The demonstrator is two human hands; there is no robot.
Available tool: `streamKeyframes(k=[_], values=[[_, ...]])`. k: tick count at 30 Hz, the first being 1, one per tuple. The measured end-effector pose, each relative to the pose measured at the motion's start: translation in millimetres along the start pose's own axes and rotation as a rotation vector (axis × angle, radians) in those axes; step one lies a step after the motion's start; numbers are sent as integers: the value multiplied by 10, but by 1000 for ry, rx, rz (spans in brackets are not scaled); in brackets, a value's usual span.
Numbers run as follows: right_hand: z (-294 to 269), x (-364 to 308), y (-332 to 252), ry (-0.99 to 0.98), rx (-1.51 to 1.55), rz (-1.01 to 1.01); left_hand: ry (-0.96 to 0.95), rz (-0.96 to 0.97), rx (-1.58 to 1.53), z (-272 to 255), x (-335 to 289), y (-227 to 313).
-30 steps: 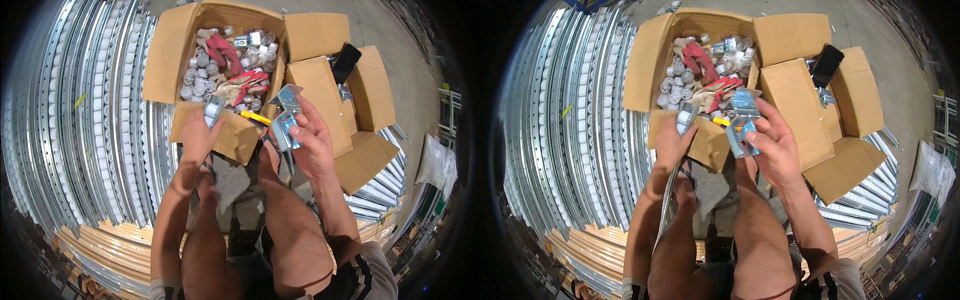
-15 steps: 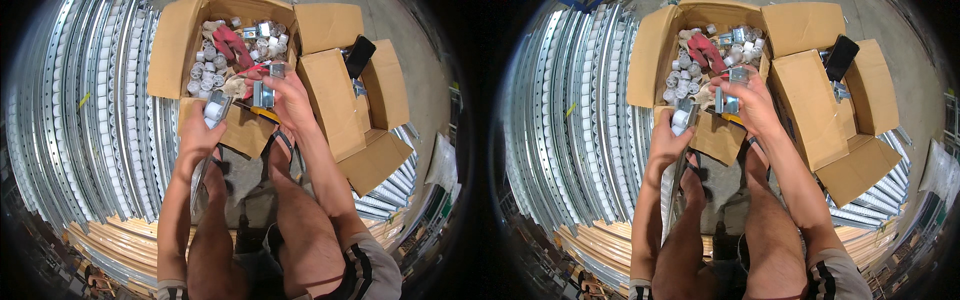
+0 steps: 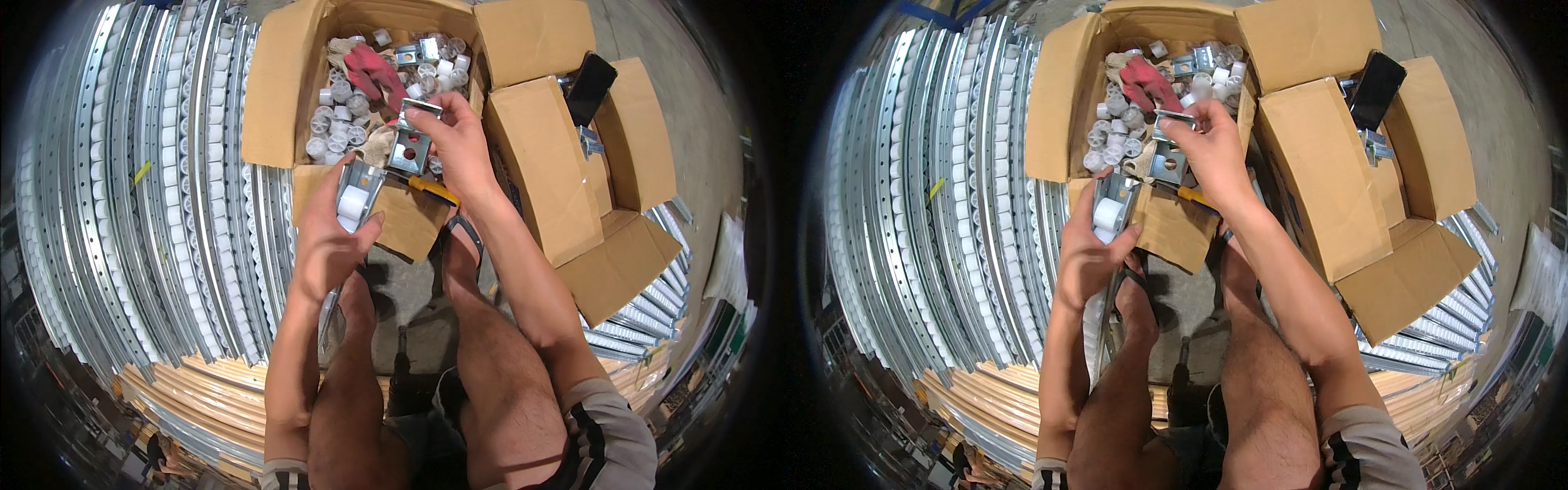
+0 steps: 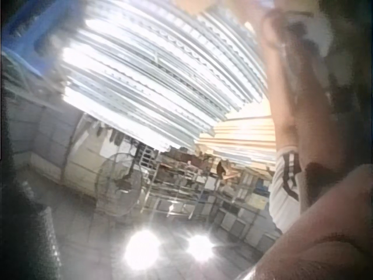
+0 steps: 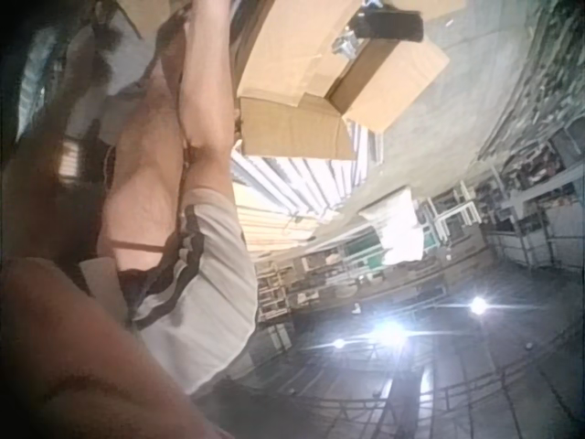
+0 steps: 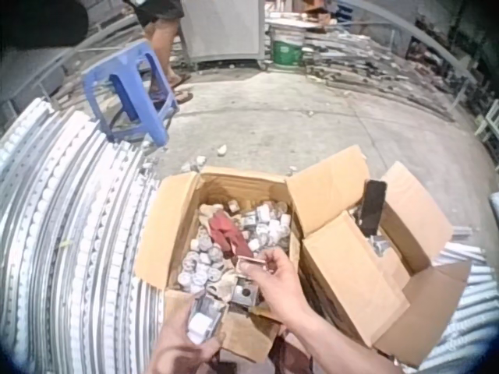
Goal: The person assembles a metal track by placing plastic rollers into the metal frame and then attaching end caps using a hammer.
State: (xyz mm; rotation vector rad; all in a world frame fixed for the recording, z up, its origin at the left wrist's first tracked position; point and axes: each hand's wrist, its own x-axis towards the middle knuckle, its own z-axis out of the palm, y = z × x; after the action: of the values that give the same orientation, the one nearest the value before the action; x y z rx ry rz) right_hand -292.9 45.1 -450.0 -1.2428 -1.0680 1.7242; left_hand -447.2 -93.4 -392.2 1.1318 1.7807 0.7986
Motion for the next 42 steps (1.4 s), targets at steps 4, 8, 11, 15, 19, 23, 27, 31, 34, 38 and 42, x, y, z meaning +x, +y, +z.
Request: streamKeyframes(k=[4,8,11,15,19,23,27,31,34,38,42], values=[[-26,11,45,6,175,26,155,150,154,171,-65,-116],[-102,-5,25,1,-302,-6,214,142,500,351,-59,-166],[-174,187,232,35,-578,-238,241,115,595,458,74,-321],[-180,261,203,-54,-944,-351,301,108,597,559,186,-689],[-323,87,145,11,-1192,-660,265,124,456,537,85,-879],[-559,-573,46,163,-982,-422,247,-77,295,439,-244,-1016],[-1098,-1172,530,-32,-1400,-94,130,-252,313,425,-352,-1111],[-1345,-1291,948,6,-1448,208,82,-219,284,413,-371,-1080],[-1454,-1233,1051,-26,-1383,221,301,144,387,497,-501,-1133],[-1562,-1309,1111,20,-1220,178,268,51,306,509,-457,-1267],[-1320,-1405,689,151,-347,586,174,-206,289,455,-436,-1299]])
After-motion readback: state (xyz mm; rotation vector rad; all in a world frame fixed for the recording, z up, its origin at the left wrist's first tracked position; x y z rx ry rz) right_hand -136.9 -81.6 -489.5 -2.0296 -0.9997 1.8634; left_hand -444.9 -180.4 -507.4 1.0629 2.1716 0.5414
